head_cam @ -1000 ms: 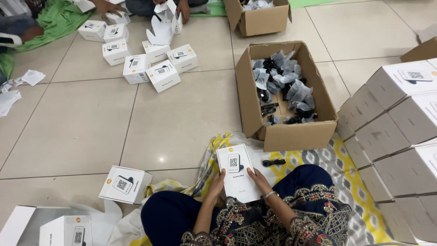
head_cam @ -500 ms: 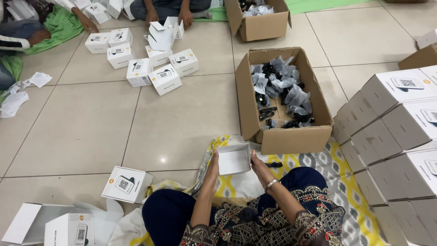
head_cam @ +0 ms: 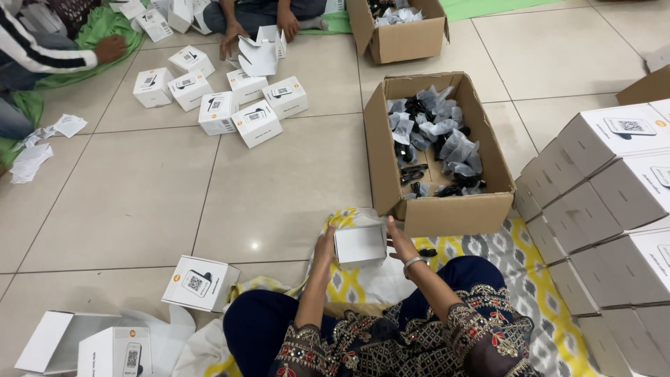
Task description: The person unboxes and checks electronic accessories, such as power adapters and cables, from individual retail boxes.
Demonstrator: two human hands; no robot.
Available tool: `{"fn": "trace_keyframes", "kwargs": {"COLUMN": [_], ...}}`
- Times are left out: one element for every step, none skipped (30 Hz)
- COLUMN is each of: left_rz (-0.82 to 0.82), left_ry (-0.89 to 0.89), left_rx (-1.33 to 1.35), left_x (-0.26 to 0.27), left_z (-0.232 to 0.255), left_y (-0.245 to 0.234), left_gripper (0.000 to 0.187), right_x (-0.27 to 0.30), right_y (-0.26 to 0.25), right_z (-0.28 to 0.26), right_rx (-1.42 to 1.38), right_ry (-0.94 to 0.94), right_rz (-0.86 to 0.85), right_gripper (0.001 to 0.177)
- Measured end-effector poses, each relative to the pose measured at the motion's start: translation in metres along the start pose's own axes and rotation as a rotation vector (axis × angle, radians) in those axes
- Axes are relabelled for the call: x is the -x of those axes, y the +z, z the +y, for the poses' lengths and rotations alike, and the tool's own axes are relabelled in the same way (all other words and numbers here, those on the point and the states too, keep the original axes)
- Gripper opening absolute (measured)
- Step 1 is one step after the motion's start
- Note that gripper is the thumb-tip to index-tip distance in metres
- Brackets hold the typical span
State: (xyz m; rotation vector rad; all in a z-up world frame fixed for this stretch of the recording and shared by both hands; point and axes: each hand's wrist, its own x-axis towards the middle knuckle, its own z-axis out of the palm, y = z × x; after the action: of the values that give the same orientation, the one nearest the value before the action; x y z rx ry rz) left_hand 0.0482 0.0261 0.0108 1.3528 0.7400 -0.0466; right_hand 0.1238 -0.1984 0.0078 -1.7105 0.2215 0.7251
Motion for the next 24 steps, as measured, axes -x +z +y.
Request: {"fn": "trace_keyframes", "kwargs": {"left_rz": [0.002, 0.008, 0.015, 0.017, -0.017, -0.051, -0.051, -0.006, 0.038, 0.037, 0.011, -0.015, -0.019, -0.047, -0.074, -0.077, -0.079, -0.082, -0.088, -0.142, -0.196, -0.204, -0.237, -0.27], "left_ry": [0.001, -0.002, -0.006, -0.006, 0.069, 0.145, 0.145, 0.192, 0.236, 0.234, 0.08, -0.075, -0.072, -0.027, 0.017, 0.019, -0.012, -0.041, -0.04, -0.075, -0.108, -0.107, -0.183, -0.26], "left_rx": [0.001, 0.029, 0.056, 0.056, 0.035, 0.015, 0.014, 0.01, 0.004, 0.003, 0.022, 0.041, 0.038, 0.063, 0.091, 0.091, -0.003, -0.097, -0.104, -0.147, -0.191, -0.198, -0.146, -0.094], "left_x": [-0.006, -0.011, -0.016, -0.029, -0.044, -0.058, -0.06, -0.063, -0.064, -0.062, -0.061, -0.059, -0.061, -0.062, -0.062, -0.053, -0.043, -0.032, -0.021, -0.011, 0.0, 0.009, 0.017, 0.025], "left_z": [-0.008, -0.016, -0.023, -0.043, -0.06, -0.078, -0.086, -0.095, -0.104, -0.107, -0.109, -0.11, -0.111, -0.112, -0.114, -0.104, -0.096, -0.088, -0.08, -0.071, -0.062, -0.06, -0.057, -0.055], "left_y": [0.0, -0.001, -0.002, -0.005, -0.008, -0.01, -0.011, -0.013, -0.014, -0.016, -0.018, -0.02, -0.02, -0.021, -0.021, -0.022, -0.023, -0.025, -0.027, -0.029, -0.03, -0.028, -0.027, -0.026], "left_gripper": [0.063, 0.057, 0.051, 0.051, 0.047, 0.043, 0.043, 0.038, 0.044, 0.044, 0.046, 0.049, 0.049, 0.051, 0.053, 0.053, 0.062, 0.072, 0.072, 0.077, 0.083, 0.083, 0.082, 0.081], "right_x": [-0.006, -0.011, -0.017, -0.02, -0.023, -0.027, -0.049, -0.07, -0.091, -0.076, -0.061, -0.046, -0.042, -0.038, -0.033, -0.018, 0.0, 0.017, 0.028, 0.04, 0.052, 0.056, 0.06, 0.064], "right_y": [0.0, 0.0, 0.001, 0.003, 0.003, 0.003, 0.002, 0.0, -0.002, 0.002, 0.004, 0.007, 0.004, 0.001, -0.002, -0.003, -0.004, -0.005, -0.006, -0.008, -0.01, -0.011, -0.013, -0.014], "right_z": [0.0, 0.0, 0.0, 0.002, 0.003, 0.003, 0.025, 0.047, 0.071, 0.066, 0.061, 0.055, 0.052, 0.048, 0.045, 0.028, 0.014, -0.001, -0.006, -0.012, -0.018, -0.013, -0.008, -0.003], "right_rx": [0.001, -0.009, -0.021, -0.021, -0.005, 0.012, 0.011, 0.229, 0.447, 0.446, 0.308, 0.168, 0.164, 0.115, 0.068, 0.067, 0.124, 0.181, 0.174, 0.178, 0.181, 0.174, 0.077, -0.019], "right_ry": [-0.001, 0.007, 0.015, 0.015, -0.011, -0.036, -0.036, -0.189, -0.337, -0.334, -0.207, -0.079, -0.081, -0.055, -0.026, -0.028, 0.036, 0.101, 0.101, 0.082, 0.061, 0.059, 0.016, -0.028], "right_rz": [-0.001, 0.002, 0.006, 0.003, 0.043, 0.082, 0.082, 0.152, 0.225, 0.225, 0.169, 0.114, 0.118, 0.054, -0.012, -0.008, -0.094, -0.181, -0.175, -0.26, -0.343, -0.336, -0.395, -0.453], "right_gripper": [0.11, 0.109, 0.109, 0.109, 0.105, 0.102, 0.102, 0.093, 0.085, 0.085, 0.08, 0.08, 0.08, 0.083, 0.092, 0.092, 0.095, 0.101, 0.101, 0.101, 0.102, 0.102, 0.104, 0.108]}}
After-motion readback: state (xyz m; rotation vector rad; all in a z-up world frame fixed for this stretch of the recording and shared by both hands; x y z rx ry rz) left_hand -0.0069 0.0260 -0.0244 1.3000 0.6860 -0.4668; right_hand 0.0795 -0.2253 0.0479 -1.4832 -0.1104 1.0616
